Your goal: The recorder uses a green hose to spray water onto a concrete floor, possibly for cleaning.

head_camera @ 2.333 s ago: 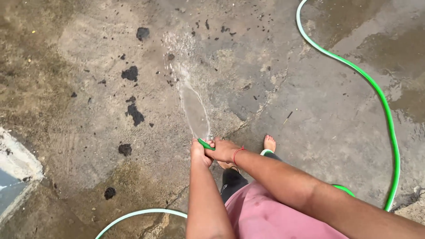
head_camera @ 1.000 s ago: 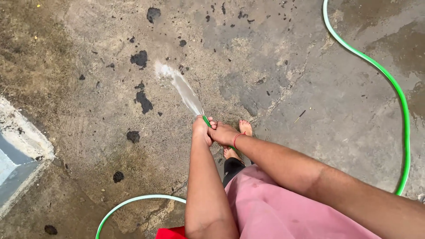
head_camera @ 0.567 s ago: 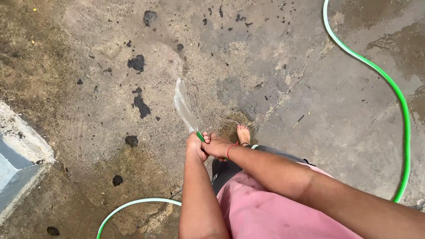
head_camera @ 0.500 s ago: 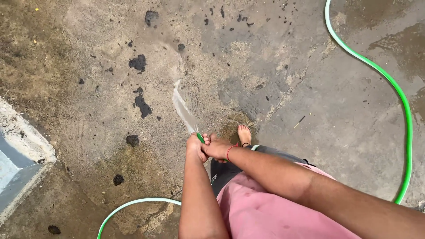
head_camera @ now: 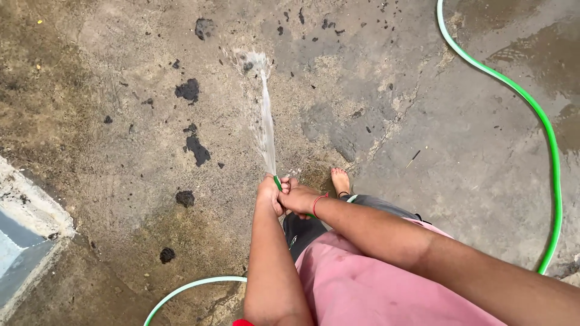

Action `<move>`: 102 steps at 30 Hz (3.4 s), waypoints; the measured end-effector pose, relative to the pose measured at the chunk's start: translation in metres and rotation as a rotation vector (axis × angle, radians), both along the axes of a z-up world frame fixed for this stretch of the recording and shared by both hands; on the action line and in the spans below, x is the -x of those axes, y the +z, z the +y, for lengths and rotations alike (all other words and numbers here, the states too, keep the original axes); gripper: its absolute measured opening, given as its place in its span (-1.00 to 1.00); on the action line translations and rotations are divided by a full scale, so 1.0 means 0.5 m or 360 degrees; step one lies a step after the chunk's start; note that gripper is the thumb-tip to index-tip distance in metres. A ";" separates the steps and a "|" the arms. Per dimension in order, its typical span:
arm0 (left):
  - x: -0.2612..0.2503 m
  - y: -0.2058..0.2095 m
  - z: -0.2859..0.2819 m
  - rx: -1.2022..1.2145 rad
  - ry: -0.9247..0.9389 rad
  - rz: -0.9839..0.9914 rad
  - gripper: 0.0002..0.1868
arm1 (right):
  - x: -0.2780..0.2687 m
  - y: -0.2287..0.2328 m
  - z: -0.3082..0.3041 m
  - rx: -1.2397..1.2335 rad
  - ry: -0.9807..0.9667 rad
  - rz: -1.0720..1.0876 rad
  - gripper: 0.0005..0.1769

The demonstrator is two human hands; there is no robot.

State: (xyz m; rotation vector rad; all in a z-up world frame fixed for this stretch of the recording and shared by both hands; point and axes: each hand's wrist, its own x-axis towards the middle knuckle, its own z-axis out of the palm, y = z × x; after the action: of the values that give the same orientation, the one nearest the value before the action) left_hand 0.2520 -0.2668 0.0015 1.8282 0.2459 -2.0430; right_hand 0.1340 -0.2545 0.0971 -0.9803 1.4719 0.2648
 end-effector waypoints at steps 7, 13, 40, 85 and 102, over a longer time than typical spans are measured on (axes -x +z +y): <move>-0.160 -0.053 -0.013 0.0107 0.0239 0.0017 -0.60 | -0.158 -0.168 0.004 0.0091 0.0110 0.0064 -0.04; -0.293 -0.034 -0.104 0.0346 0.0456 -0.0120 -0.49 | -0.285 -0.087 -0.089 0.0492 0.0271 -0.0003 -0.05; -0.381 -0.029 -0.171 0.0353 0.0530 0.0078 -0.70 | -0.386 0.026 -0.193 0.0220 0.0160 0.0095 0.01; -0.495 -0.004 -0.627 0.0168 -0.0029 0.0027 -0.74 | -0.511 -0.003 -0.576 0.0129 -0.0388 0.0079 -0.11; -0.686 0.006 -0.638 0.0399 0.0302 -0.0052 -0.64 | -0.697 0.015 -0.606 0.0267 -0.0194 0.0061 -0.02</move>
State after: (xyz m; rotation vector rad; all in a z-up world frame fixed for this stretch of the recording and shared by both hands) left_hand 0.5951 -0.5859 0.0043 1.6192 0.1410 -1.8231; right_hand 0.4824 -0.5576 0.1048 -1.0189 1.6016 0.0731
